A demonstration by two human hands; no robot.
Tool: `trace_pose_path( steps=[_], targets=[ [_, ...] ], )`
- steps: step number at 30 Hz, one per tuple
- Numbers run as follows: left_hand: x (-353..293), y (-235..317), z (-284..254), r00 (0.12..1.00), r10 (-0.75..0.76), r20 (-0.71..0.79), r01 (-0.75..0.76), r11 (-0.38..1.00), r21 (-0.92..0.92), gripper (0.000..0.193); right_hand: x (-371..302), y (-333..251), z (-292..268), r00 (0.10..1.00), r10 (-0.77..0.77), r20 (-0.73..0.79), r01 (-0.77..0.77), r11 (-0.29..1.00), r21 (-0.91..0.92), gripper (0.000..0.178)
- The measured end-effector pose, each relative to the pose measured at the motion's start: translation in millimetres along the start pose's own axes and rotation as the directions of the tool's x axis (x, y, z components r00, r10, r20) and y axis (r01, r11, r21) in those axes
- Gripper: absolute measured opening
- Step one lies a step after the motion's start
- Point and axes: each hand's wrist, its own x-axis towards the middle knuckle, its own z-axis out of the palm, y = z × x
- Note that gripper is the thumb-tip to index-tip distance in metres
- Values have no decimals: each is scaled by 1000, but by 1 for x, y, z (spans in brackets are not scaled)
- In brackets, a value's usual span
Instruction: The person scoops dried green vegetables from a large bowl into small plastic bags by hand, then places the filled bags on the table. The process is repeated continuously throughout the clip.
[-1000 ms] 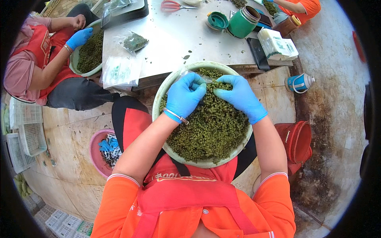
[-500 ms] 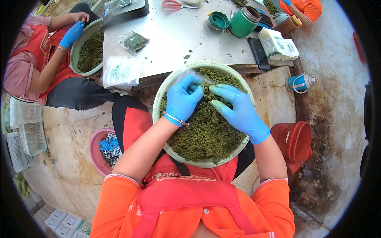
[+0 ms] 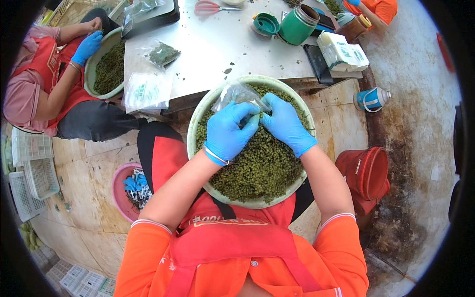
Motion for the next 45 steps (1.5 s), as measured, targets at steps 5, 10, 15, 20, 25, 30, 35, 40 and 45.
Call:
trace_pose_path(
  steps=[5, 10, 15, 20, 25, 30, 35, 40, 45],
  targets=[
    [4, -10, -11, 959, -285, -1, 279, 940, -198, 14, -19, 0, -16, 996, -52, 69, 20, 913, 407, 37],
    [4, -8, -6, 960, -280, 9, 278, 944, -176, 13, -21, 1, -15, 1000, -6, 30, -2, 965, 264, 32],
    [9, 4, -9, 946, -322, -34, 279, 863, -422, 12, -23, -16, -5, 984, -44, -171, 114, 897, 426, 33],
    [4, 19, -13, 952, -306, 21, 272, 809, -521, 16, -17, -12, -16, 945, -141, -295, 231, 926, 298, 38],
    [-4, 47, -1, 988, 144, -55, -142, 989, 33, 16, -13, -23, -13, 994, 37, -107, 28, 838, 545, 23],
    [-1, 46, -2, 969, 207, -132, -193, 975, 107, 16, -12, -32, -22, 998, 16, -59, 30, 716, 698, 21],
    [-12, 52, 7, 959, 269, -94, -248, 950, 189, 23, -16, -37, -22, 997, 4, -79, 55, 674, 737, 31],
    [19, 62, -44, 948, 317, 24, -309, 903, 298, 73, -24, -31, -43, 990, -24, -137, 87, 874, 478, 27],
    [55, 45, -68, 896, 175, 408, -375, 790, 485, 64, -24, -52, -55, 983, -162, -81, 178, 778, 602, 39]
  ],
)
